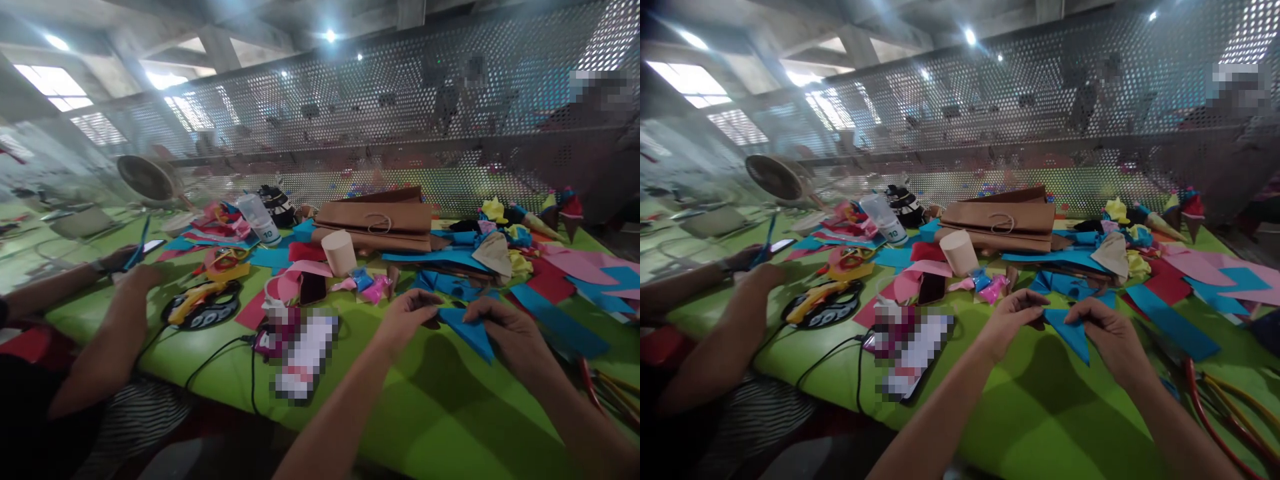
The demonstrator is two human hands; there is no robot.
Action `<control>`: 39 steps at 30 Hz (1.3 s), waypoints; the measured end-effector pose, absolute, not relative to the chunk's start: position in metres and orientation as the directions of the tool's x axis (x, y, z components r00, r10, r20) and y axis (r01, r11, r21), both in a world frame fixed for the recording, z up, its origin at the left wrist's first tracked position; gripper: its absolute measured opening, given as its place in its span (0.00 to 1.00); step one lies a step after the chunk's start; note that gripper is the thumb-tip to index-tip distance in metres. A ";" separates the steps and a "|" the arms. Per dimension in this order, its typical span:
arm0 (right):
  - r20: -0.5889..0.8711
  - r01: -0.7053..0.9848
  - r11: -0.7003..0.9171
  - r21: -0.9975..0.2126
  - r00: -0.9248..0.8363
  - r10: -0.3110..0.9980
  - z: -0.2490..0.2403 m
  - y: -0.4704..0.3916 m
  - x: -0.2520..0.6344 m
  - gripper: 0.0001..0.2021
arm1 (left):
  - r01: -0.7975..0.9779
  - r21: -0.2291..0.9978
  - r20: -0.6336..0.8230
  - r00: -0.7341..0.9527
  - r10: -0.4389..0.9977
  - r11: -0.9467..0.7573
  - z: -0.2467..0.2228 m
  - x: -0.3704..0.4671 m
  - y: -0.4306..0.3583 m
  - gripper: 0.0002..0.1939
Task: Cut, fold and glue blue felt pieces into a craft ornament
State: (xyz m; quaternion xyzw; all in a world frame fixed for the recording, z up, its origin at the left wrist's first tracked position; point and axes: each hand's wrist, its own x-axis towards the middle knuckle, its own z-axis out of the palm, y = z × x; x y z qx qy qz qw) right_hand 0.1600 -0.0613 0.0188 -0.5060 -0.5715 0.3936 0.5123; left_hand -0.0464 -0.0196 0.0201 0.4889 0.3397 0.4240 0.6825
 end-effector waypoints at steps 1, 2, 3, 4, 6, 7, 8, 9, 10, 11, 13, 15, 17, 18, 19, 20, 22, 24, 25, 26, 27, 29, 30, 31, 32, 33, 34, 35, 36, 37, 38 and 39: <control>0.215 0.212 0.208 -0.955 0.013 0.976 0.021 -0.061 0.159 0.08 | -0.208 0.968 -0.041 0.421 0.906 0.141 0.020 -0.047 -0.019 0.18; 0.237 0.237 0.233 -0.943 -0.014 0.971 0.023 -0.061 0.159 0.09 | -0.156 0.982 -0.027 0.441 0.897 0.107 0.020 -0.047 -0.019 0.17; 0.255 0.254 0.257 -0.933 -0.040 0.966 0.023 -0.061 0.158 0.10 | -0.093 0.994 -0.008 0.470 0.883 0.058 0.020 -0.048 -0.019 0.16; 0.271 0.263 0.278 -0.924 -0.063 0.960 0.023 -0.060 0.158 0.10 | -0.023 1.000 0.012 0.504 0.864 -0.001 0.020 -0.048 -0.019 0.15; 0.288 0.274 0.305 -0.912 -0.101 0.952 0.021 -0.059 0.158 0.09 | 0.097 0.989 0.038 0.564 0.825 -0.112 0.021 -0.048 -0.020 0.14; 0.281 0.275 0.301 -0.913 -0.108 0.954 0.020 -0.059 0.158 0.09 | 0.136 0.980 0.040 0.578 0.815 -0.145 0.020 -0.048 -0.020 0.14; 0.260 0.271 0.279 -0.921 -0.102 0.960 0.020 -0.059 0.158 0.09 | 0.158 0.975 0.038 0.576 0.817 -0.157 0.020 -0.048 -0.020 0.14; 0.224 0.261 0.239 -0.935 -0.084 0.971 0.021 -0.059 0.158 0.09 | 0.164 0.975 0.032 0.560 0.828 -0.150 0.020 -0.048 -0.020 0.15; 0.179 0.242 0.187 -0.952 -0.056 0.982 0.023 -0.060 0.157 0.11 | 0.157 0.979 0.028 0.535 0.844 -0.132 0.019 -0.048 -0.019 0.14; 0.129 0.217 0.132 -0.967 -0.025 0.991 0.026 -0.061 0.157 0.13 | 0.140 0.984 0.025 0.503 0.864 -0.110 0.018 -0.048 -0.019 0.14; 0.050 0.168 0.043 -0.985 0.038 0.998 0.034 -0.063 0.156 0.18 | 0.090 0.994 0.022 0.427 0.904 -0.067 0.016 -0.047 -0.018 0.14; 0.012 0.138 0.003 -0.990 0.062 0.998 0.038 -0.064 0.155 0.20 | 0.046 0.998 0.029 0.362 0.932 -0.048 0.014 -0.047 -0.017 0.14; -0.001 0.123 -0.005 -0.992 0.035 0.999 0.036 -0.063 0.154 0.21 | 0.025 0.998 0.042 0.313 0.949 -0.053 0.012 -0.045 -0.016 0.14; -0.003 0.123 -0.005 -0.992 0.014 1.000 0.034 -0.062 0.154 0.22 | 0.021 0.998 0.050 0.294 0.954 -0.059 0.011 -0.045 -0.015 0.14; -0.001 0.127 -0.001 -0.992 -0.002 1.000 0.030 -0.060 0.154 0.23 | 0.021 0.997 0.060 0.278 0.959 -0.068 0.011 -0.044 -0.015 0.14; 0.004 0.134 0.005 -0.991 -0.007 1.000 0.026 -0.058 0.154 0.23 | 0.024 0.997 0.067 0.265 0.962 -0.076 0.010 -0.043 -0.015 0.13; 0.023 0.152 0.020 -0.988 0.013 1.000 0.019 -0.055 0.154 0.23 | 0.041 0.996 0.068 0.266 0.962 -0.082 0.010 -0.043 -0.016 0.13; 0.038 0.161 0.032 -0.986 0.029 0.999 0.017 -0.053 0.155 0.22 | 0.081 0.992 0.068 0.302 0.951 -0.096 0.011 -0.043 -0.017 0.13; 0.043 0.166 0.037 -0.986 0.030 0.999 0.017 -0.053 0.156 0.21 | 0.114 0.986 0.077 0.324 0.943 -0.119 0.012 -0.044 -0.018 0.13; 0.045 0.173 0.041 -0.984 0.025 0.999 0.017 -0.054 0.156 0.20 | 0.156 0.975 0.094 0.344 0.934 -0.156 0.014 -0.045 -0.019 0.14; 0.049 0.181 0.045 -0.982 0.017 0.999 0.018 -0.054 0.156 0.20 | 0.199 0.960 0.116 0.364 0.924 -0.199 0.015 -0.046 -0.021 0.16; 0.049 0.200 0.050 -0.979 -0.012 0.999 0.019 -0.055 0.155 0.18 | 0.265 0.925 0.147 0.412 0.899 -0.273 0.019 -0.048 -0.023 0.20; 0.049 0.207 0.054 -0.977 -0.028 0.998 0.020 -0.056 0.154 0.18 | 0.281 0.914 0.149 0.440 0.886 -0.293 0.020 -0.048 -0.024 0.21; 0.052 0.210 0.059 -0.976 -0.040 0.998 0.020 -0.057 0.153 0.18 | 0.286 0.909 0.146 0.465 0.873 -0.304 0.020 -0.048 -0.025 0.21; 0.054 0.207 0.063 -0.976 -0.046 0.997 0.020 -0.057 0.152 0.18 | 0.285 0.909 0.139 0.480 0.866 -0.304 0.019 -0.047 -0.025 0.21; 0.051 0.195 0.060 -0.979 -0.050 0.997 0.021 -0.058 0.151 0.18 | 0.279 0.915 0.130 0.480 0.868 -0.292 0.018 -0.046 -0.025 0.21; 0.043 0.175 0.051 -0.983 -0.049 0.998 0.023 -0.059 0.151 0.19 | 0.270 0.925 0.119 0.460 0.880 -0.266 0.016 -0.045 -0.024 0.21; 0.035 0.149 0.040 -0.988 -0.037 0.999 0.025 -0.059 0.151 0.21 | 0.254 0.940 0.103 0.422 0.901 -0.226 0.013 -0.044 -0.024 0.21; 0.026 0.119 0.028 -0.993 -0.017 1.000 0.028 -0.060 0.151 0.22 | 0.230 0.957 0.081 0.376 0.923 -0.177 0.011 -0.043 -0.023 0.22; 0.019 0.091 0.019 -0.996 0.009 1.000 0.031 -0.062 0.152 0.23 | 0.199 0.972 0.054 0.331 0.942 -0.125 0.008 -0.042 -0.021 0.22; 0.019 0.070 0.016 -0.997 0.039 0.999 0.033 -0.063 0.152 0.24 | 0.165 0.983 0.029 0.293 0.956 -0.080 0.005 -0.041 -0.020 0.23; 0.023 0.061 0.019 -0.998 0.062 0.998 0.036 -0.064 0.153 0.24 | 0.134 0.990 0.008 0.267 0.964 -0.045 0.003 -0.041 -0.019 0.24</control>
